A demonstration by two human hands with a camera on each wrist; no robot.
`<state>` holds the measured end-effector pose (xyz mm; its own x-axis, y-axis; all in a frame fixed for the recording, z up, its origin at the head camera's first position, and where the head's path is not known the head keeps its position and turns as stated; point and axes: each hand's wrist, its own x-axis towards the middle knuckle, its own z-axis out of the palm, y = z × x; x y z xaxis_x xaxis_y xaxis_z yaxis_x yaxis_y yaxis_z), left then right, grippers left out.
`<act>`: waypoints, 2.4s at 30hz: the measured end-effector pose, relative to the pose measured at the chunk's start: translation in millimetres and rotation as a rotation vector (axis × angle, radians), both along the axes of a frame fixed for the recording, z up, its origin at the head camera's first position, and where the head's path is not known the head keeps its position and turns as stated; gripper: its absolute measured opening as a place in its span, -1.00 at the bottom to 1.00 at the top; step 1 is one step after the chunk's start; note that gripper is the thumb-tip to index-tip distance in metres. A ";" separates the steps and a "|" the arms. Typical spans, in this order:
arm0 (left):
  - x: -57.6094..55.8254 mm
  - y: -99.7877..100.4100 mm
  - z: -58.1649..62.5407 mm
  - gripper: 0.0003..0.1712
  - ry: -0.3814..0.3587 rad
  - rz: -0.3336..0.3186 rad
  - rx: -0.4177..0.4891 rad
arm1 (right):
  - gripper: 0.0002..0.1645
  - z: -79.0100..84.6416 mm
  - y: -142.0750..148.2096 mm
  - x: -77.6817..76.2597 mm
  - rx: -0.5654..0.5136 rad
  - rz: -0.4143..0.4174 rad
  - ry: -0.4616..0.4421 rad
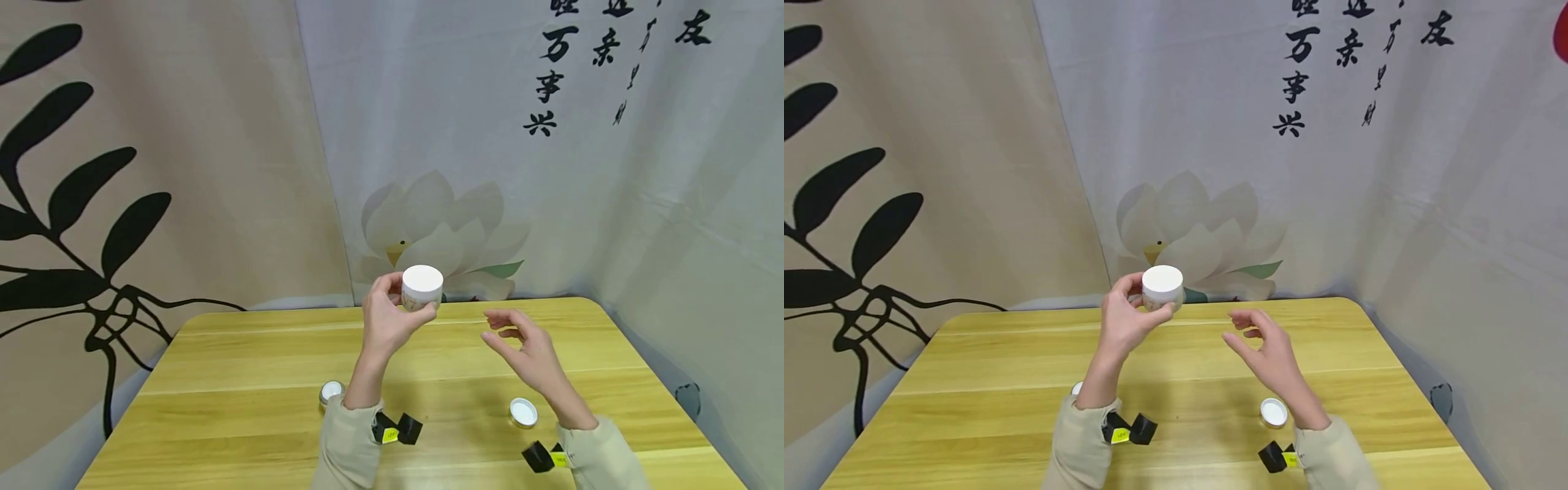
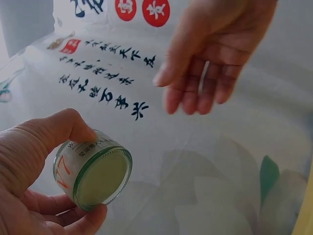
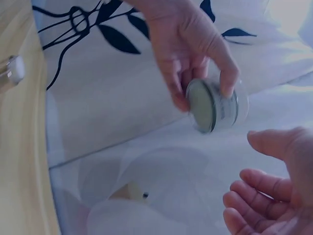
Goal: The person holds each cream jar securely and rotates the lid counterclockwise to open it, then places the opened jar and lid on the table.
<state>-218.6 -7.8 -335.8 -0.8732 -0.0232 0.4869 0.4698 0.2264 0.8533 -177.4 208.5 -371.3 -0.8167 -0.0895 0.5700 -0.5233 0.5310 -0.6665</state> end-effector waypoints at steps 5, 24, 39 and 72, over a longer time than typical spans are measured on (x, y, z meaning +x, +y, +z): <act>0.3 -0.4 -0.8 -0.41 -0.003 -0.006 -0.008 | -0.66 39.3 -27.4 5.7 -0.056 0.063 0.018; 0.6 -1.4 -3.5 -0.42 0.018 -0.031 -0.035 | -0.47 47.9 -51.8 -26.3 -0.060 0.104 -0.055; 1.5 -3.7 -4.4 -0.43 0.007 -0.043 -0.040 | -0.52 58.3 -69.5 -35.5 -0.004 0.036 -0.077; 0.6 -15.3 -10.3 -0.49 -0.061 -0.357 0.182 | -0.50 57.0 -43.7 -42.5 -0.109 0.417 -0.186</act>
<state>-218.0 -23.0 -346.2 -0.8689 0.2058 0.4503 0.4392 -0.0995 0.8929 -219.9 164.7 -314.3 -0.8131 -0.3794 0.4415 -0.5432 0.2220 -0.8097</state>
